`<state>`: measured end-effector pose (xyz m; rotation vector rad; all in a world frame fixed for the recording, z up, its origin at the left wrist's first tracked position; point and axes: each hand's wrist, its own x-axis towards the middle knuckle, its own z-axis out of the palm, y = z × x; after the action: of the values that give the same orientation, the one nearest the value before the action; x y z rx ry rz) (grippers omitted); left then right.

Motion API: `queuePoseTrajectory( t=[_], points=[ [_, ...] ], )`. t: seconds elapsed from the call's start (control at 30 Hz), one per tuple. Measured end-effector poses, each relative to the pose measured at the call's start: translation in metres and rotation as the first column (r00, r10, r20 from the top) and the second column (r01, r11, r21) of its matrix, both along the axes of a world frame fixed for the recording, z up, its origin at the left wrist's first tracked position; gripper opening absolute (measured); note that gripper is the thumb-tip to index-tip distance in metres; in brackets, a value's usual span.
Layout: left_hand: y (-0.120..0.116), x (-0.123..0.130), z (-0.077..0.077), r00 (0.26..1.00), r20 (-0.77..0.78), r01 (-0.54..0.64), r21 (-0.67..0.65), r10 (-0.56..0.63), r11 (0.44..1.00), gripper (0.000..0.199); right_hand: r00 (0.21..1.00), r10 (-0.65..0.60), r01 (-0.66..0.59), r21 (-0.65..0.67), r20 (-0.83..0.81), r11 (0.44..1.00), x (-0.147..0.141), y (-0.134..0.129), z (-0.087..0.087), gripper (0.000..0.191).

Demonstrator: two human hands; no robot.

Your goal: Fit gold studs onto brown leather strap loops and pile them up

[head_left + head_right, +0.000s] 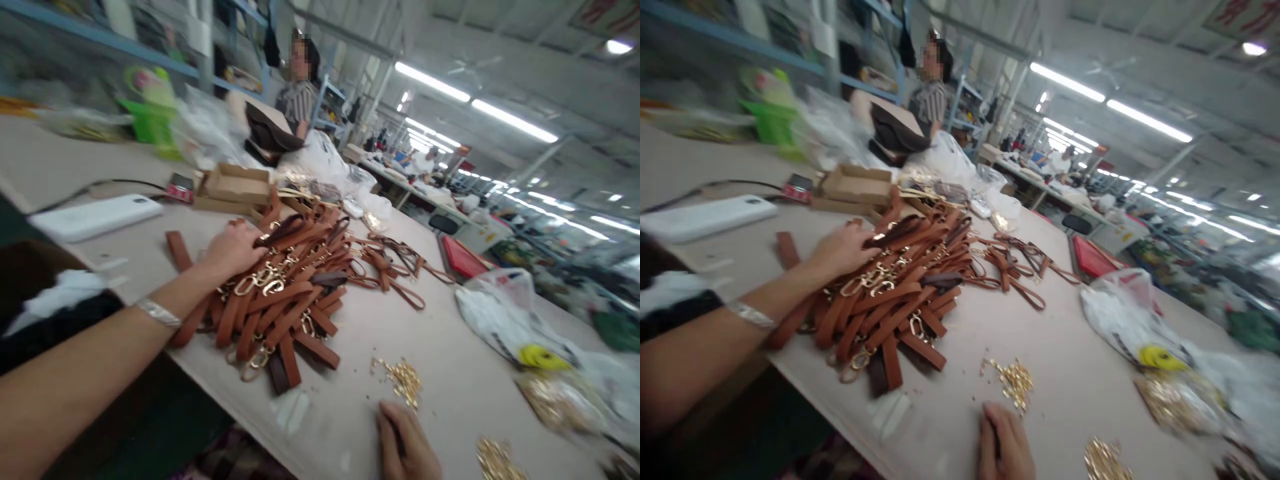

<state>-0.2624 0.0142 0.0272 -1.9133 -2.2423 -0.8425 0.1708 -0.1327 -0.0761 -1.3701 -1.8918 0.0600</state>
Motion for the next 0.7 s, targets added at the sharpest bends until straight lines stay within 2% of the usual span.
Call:
queuePoseTrajectory(
  t=[0.03,0.07,0.13,0.23,0.33,0.4,0.5,0.57,0.7],
  points=[
    [0.002,0.002,-0.002,1.0,0.011,0.018,0.008,-0.018,1.0,0.038,0.998,0.023,-0.021,-0.032,0.056,0.999,-0.001,-0.005,0.008,0.019],
    [0.004,0.003,-0.005,0.999,0.024,0.023,0.015,-0.024,1.0,0.039,0.994,-0.002,0.01,-0.072,0.106,0.997,-0.002,-0.009,0.015,0.019],
    [0.009,0.001,-0.013,0.998,0.047,0.031,0.016,-0.031,0.999,0.035,0.976,-0.052,0.08,-0.127,0.21,0.989,-0.002,-0.013,0.025,0.019],
    [0.013,-0.002,-0.021,0.997,0.07,-0.019,0.024,0.017,1.0,0.028,0.942,-0.096,0.151,-0.153,0.322,0.977,-0.003,-0.013,0.035,0.02],
    [0.011,-0.002,-0.02,0.992,0.118,-0.055,0.032,0.051,0.998,0.036,0.923,-0.066,0.139,-0.17,0.378,0.976,-0.008,-0.008,0.042,0.024],
    [0.009,0.001,-0.018,0.99,0.137,-0.021,0.038,0.016,0.999,0.042,0.912,-0.018,0.097,-0.173,0.411,0.98,-0.015,-0.001,0.046,0.027],
    [0.008,0.004,-0.014,0.985,0.168,0.031,0.083,-0.045,0.996,0.04,0.886,0.029,0.05,-0.159,0.462,0.986,-0.028,0.015,0.047,0.033],
    [0.007,0.004,-0.01,0.979,0.198,0.018,0.115,-0.041,0.993,0.032,0.875,0.044,0.027,-0.14,0.482,0.99,-0.033,0.027,0.043,0.036],
    [-0.003,-0.003,0.006,0.919,0.394,-0.003,0.08,-0.029,0.997,0.022,0.858,0.061,-0.035,-0.059,0.511,0.998,-0.026,0.046,0.026,0.033]
  ],
)
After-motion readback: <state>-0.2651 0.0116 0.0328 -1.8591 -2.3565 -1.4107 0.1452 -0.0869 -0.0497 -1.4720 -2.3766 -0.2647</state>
